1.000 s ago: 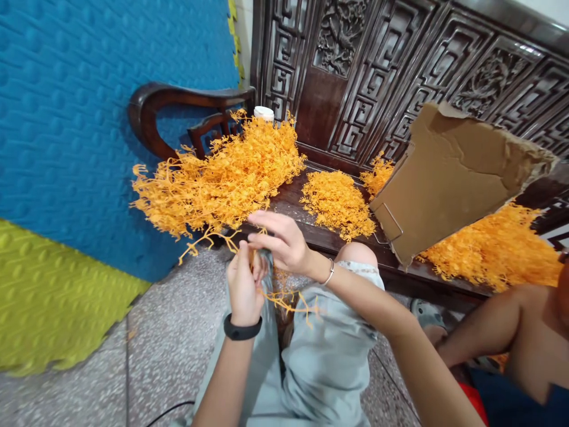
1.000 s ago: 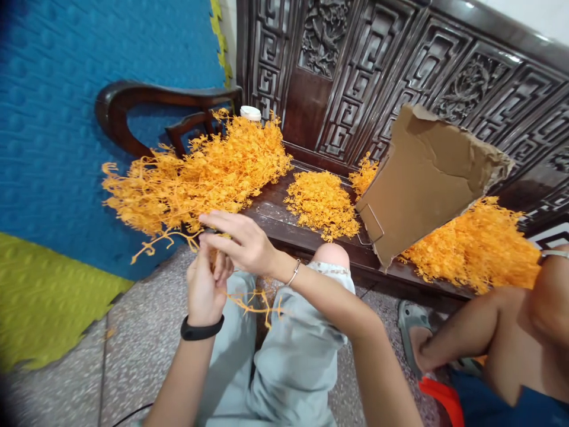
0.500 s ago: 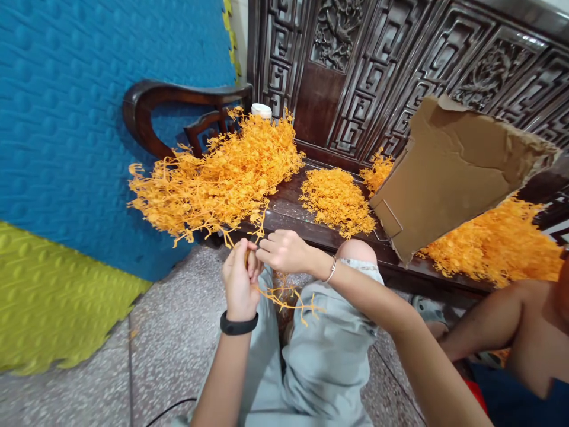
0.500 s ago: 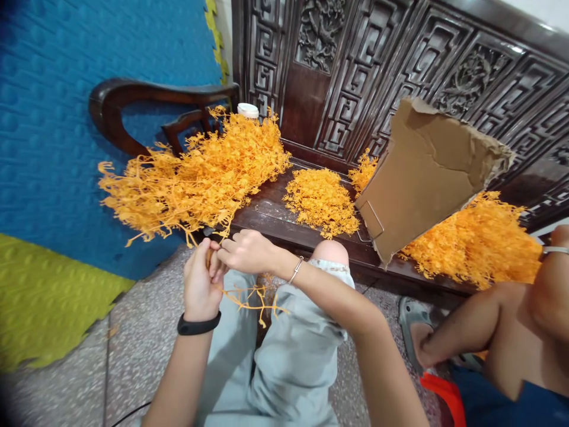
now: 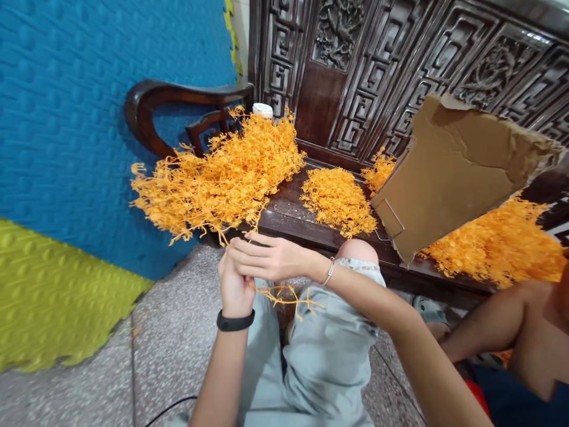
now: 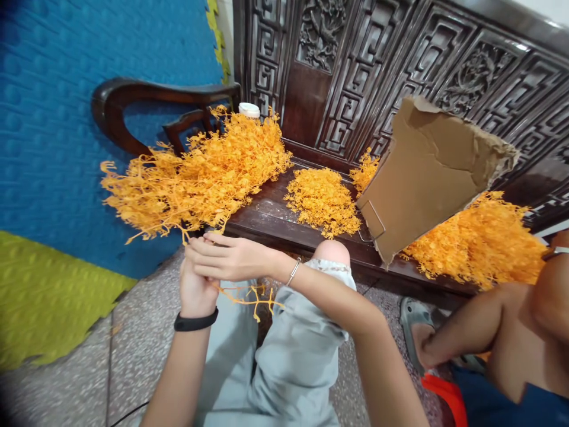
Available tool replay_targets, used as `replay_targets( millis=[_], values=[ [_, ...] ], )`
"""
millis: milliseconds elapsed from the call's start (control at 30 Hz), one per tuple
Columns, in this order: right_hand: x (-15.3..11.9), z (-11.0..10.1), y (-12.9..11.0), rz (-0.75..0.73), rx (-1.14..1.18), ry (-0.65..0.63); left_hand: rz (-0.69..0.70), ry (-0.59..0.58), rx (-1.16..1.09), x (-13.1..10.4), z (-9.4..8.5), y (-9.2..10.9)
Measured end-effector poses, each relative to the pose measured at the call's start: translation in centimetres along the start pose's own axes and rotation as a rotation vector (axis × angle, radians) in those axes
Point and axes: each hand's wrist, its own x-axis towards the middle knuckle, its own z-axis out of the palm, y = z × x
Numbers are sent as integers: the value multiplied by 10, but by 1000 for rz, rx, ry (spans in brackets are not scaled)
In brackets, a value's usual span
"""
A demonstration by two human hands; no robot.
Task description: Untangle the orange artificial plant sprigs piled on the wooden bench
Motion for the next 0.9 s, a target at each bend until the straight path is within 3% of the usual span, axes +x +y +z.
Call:
replay_targets(
  millis=[100,200,367,567,733,900],
  values=[
    [2,4,-2,-62,30,-19,-63,81,-88,4,1,6],
    [2,9,-8,-50,76,-33,-87,30,-21,2,5,14],
    [1,10,-12,113,142,-167,-78,-63,54,-4,9,18],
    [-2,9,-2,237,196,-331,-82,-150,22,-5,10,18],
    [-3,9,4,354,183,-375,-46,-152,2,-3,9,14],
    [-4,12,6,426,196,-341,26,-142,39,-2,8,9]
  ],
)
